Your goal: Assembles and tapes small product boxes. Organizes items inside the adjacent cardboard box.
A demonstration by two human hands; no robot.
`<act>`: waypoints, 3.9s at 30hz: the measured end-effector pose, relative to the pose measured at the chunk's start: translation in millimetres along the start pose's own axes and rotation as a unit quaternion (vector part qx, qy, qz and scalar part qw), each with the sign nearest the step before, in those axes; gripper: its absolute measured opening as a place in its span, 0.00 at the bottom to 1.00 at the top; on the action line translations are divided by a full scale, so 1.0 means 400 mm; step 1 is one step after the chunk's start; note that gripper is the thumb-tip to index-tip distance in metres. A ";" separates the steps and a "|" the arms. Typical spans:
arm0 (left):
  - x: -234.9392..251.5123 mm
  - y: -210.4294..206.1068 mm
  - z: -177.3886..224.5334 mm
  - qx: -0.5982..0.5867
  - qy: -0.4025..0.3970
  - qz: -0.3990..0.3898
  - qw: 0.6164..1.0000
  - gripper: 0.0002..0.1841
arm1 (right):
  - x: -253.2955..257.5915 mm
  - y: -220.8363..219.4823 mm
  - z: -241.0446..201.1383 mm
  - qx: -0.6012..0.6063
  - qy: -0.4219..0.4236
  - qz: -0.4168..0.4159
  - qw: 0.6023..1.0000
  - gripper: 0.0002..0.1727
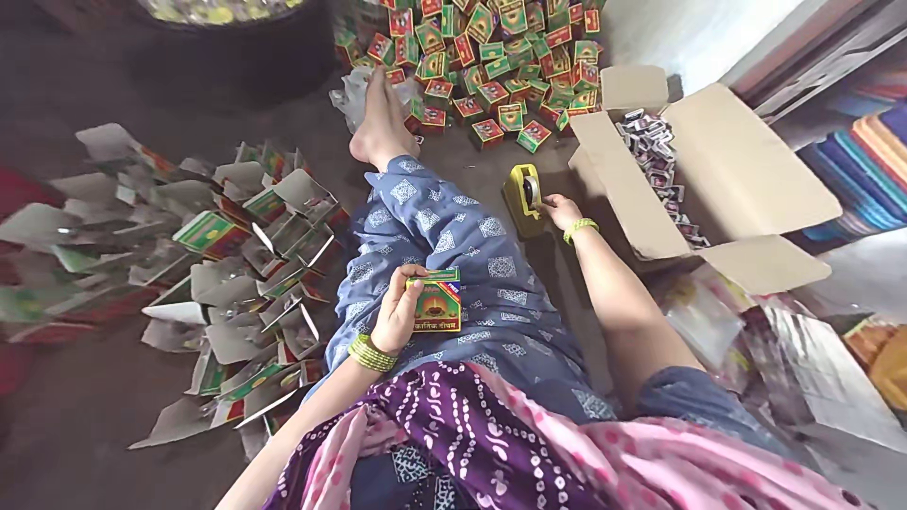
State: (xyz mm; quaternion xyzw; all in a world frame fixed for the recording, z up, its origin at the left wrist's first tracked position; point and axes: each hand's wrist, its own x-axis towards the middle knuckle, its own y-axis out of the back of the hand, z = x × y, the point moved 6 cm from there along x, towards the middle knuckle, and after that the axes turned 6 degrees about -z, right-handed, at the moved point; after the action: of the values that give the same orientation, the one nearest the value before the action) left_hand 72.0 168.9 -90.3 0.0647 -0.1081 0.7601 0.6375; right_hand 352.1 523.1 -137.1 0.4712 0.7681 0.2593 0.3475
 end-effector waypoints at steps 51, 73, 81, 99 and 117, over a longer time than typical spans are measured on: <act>-0.018 0.005 0.006 0.019 -0.024 0.029 0.999 0.20 | -0.564 -0.323 -0.512 0.360 0.140 -0.242 0.890 0.19; -0.037 0.130 0.077 0.107 0.063 0.052 0.991 0.24 | -0.558 -0.355 -0.467 0.123 0.328 -0.205 0.914 0.31; -0.174 0.367 0.075 0.633 0.207 0.006 0.746 0.20 | -0.547 -0.304 -0.480 0.255 0.091 -0.407 0.872 0.24; -0.209 0.376 0.237 0.640 -0.011 0.121 0.758 0.18 | -0.246 0.146 -0.634 0.395 0.149 -0.042 0.906 0.23; 0.019 0.024 0.238 0.010 -0.116 -0.044 0.992 0.39 | -0.608 -0.227 -0.503 0.148 0.436 -0.217 0.861 0.32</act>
State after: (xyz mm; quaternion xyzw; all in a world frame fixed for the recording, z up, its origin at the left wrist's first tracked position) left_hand 57.5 151.2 2.9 0.1631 -0.1710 0.7200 0.6525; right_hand 222.7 250.9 -6.9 0.1774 0.9533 0.2393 -0.0493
